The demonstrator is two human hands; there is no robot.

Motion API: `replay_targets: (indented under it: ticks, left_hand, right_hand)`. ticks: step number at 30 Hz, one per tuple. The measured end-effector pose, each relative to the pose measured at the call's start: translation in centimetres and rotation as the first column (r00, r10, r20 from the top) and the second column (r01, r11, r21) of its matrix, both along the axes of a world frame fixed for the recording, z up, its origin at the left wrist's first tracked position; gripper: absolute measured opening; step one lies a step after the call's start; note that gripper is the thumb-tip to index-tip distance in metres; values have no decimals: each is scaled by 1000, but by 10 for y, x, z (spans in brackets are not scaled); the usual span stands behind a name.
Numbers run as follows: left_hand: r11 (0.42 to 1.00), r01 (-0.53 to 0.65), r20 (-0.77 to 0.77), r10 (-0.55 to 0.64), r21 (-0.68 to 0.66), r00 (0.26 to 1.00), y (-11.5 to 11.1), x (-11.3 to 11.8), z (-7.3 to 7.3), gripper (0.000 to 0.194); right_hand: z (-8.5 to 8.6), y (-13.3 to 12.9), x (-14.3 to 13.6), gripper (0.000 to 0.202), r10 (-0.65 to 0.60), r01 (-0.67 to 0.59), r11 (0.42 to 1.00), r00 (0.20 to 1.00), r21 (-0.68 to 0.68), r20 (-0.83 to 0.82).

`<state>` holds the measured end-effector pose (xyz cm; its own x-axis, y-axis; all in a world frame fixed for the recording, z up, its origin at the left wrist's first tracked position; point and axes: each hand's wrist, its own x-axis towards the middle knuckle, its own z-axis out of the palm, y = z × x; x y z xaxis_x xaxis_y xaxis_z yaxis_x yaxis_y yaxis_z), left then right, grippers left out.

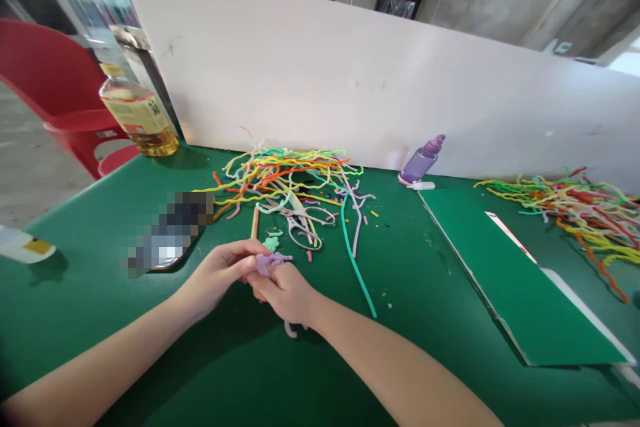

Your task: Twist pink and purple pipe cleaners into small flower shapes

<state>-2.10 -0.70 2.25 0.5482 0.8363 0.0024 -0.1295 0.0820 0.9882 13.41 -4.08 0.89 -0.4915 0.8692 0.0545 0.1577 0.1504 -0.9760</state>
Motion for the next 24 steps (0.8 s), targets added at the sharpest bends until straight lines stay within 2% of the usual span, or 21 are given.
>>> replay_targets:
  ticks: [4,8,12,14,18,21,24]
  left_hand:
    - [996,88,31,-89,31,996,0,2,4,17]
    - [997,65,35,-66,48,997,0,3,3,22]
    - [989,80,88,-70,-120,994,-1,4,-4,22]
    - [986,53,104,-37,-159,994,-1,4,-6,21]
    - [993,-76,80,84,-94,993,-1,4,-5,18]
    - [993,-101,66,106,-66,992,-2,4,-1,19]
    - [991,-103,70,110,-90,992,-3,4,0,19]
  right_hand:
    - [-1,0,0,46,26,-28,997,999,67,26]
    - [-4,-1,1,44,-9,-3,988,997,154,81]
    - [-3,-2,1,43,-69,49,978,993,201,94]
    - [-2,-2,0,42,-93,81,982,994,171,64]
    - [-4,0,-1,33,-199,201,977,979,77,-32]
    - [-6,2,-2,31,-285,289,954,957,80,-52]
    - [-4,3,-2,30,-307,310,943,951,119,-44]
